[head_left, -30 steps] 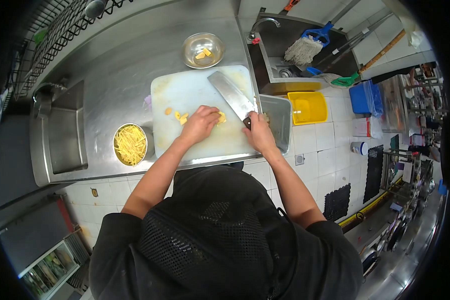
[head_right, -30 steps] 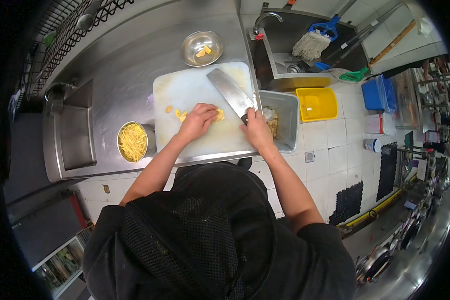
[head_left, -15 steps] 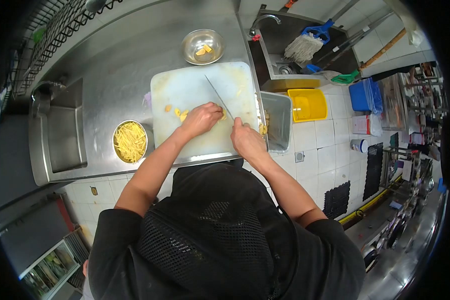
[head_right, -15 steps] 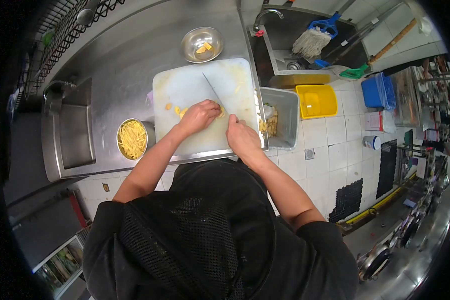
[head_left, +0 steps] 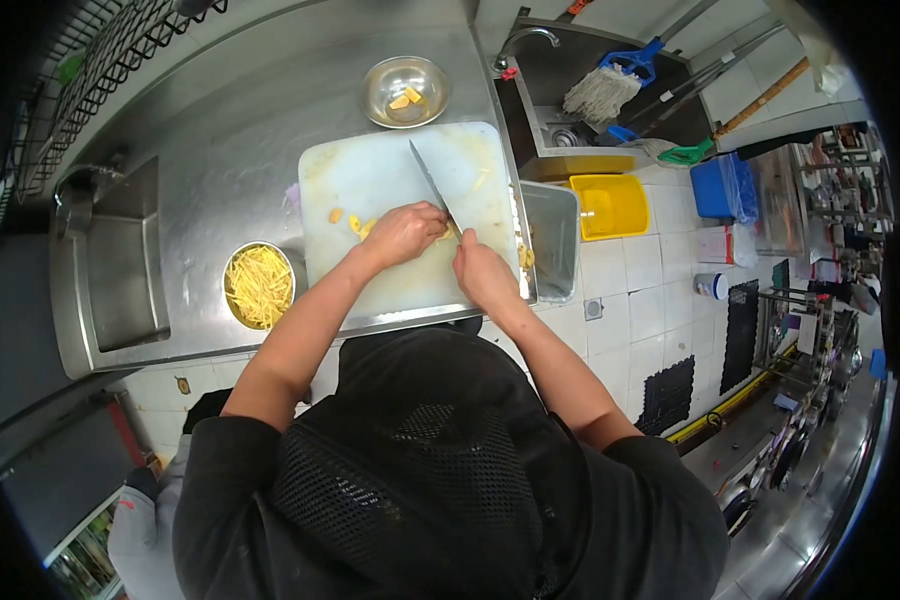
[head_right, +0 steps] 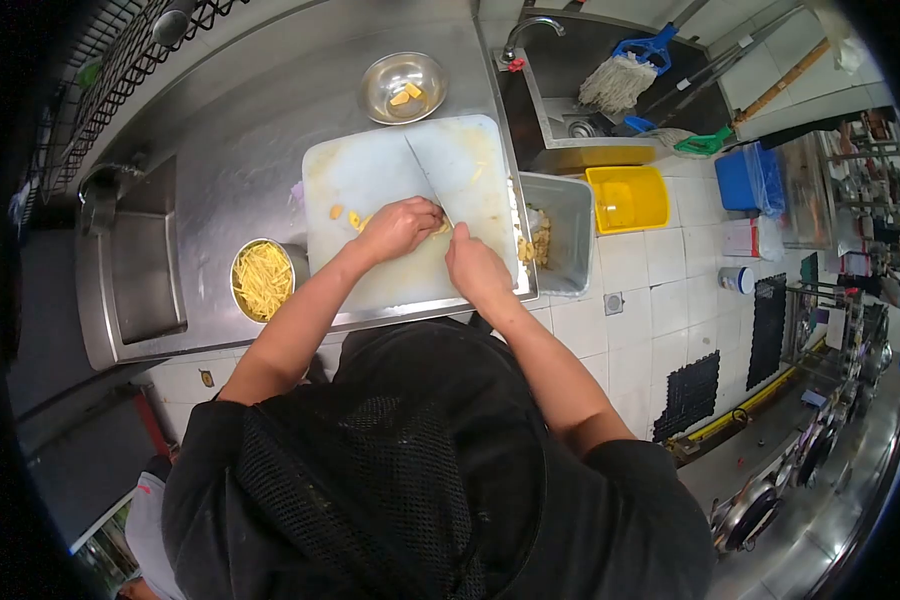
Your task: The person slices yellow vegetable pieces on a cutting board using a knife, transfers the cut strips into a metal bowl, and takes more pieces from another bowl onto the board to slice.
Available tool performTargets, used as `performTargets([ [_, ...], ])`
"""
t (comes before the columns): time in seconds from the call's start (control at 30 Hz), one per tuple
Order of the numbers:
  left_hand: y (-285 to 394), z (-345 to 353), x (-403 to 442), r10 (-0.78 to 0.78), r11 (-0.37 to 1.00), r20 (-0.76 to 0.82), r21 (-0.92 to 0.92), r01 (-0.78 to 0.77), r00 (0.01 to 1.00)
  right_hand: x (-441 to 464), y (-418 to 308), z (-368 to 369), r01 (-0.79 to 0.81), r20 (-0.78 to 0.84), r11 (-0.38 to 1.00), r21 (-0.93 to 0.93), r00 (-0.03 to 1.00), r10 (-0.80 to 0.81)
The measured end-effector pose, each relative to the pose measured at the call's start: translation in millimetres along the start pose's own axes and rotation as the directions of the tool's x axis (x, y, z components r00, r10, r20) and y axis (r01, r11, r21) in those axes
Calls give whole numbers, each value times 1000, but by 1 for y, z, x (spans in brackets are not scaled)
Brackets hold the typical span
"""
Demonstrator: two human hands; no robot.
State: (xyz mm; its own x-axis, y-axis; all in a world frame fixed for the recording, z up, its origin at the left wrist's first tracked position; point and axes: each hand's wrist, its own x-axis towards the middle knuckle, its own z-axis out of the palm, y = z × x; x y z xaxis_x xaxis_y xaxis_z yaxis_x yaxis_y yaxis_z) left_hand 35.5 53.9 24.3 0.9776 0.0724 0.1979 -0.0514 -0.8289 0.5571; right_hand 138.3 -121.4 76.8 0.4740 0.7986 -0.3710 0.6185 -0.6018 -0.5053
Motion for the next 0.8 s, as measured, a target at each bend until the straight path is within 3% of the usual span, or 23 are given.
performTargets([
  [0.2, -1, 1, -2, 14, 1000, -34, 15, -14, 999, -18, -6, -9, -51, 71, 999, -3, 996, 51],
  [0.27, 0, 5, -3, 12, 1000, -48, 9, -12, 999, -8, 6, 13, 12, -35, 1000, 25, 999, -11],
  [0.37, -1, 1, -3, 12, 1000, -32, 20, -11, 999, -2, -3, -6, 20, -16, 998, 56, 1000, -19],
  [0.47, -2, 2, -2, 12, 999, -20, 37, -12, 1000, -20, -10, -7, -72, 33, 997, -5, 997, 72],
  [0.6, -6, 8, -5, 38, 998, -71, 44, -35, 997, 4, 3, 7, 87, -103, 994, 61, 991, -80],
  [0.67, -3, 9, -11, 36, 999, -55, 38, -34, 998, -5, -2, 0, 83, -92, 993, 87, 993, -75],
  [0.73, -6, 4, -3, 45, 998, -69, 49, -42, 997, -19, -10, -5, -21, 6, 999, 25, 1000, 21],
  [0.8, -5, 5, -5, 43, 998, -67, 43, -40, 997, -10, -3, 6, -6, -25, 999, 37, 1000, 7],
])
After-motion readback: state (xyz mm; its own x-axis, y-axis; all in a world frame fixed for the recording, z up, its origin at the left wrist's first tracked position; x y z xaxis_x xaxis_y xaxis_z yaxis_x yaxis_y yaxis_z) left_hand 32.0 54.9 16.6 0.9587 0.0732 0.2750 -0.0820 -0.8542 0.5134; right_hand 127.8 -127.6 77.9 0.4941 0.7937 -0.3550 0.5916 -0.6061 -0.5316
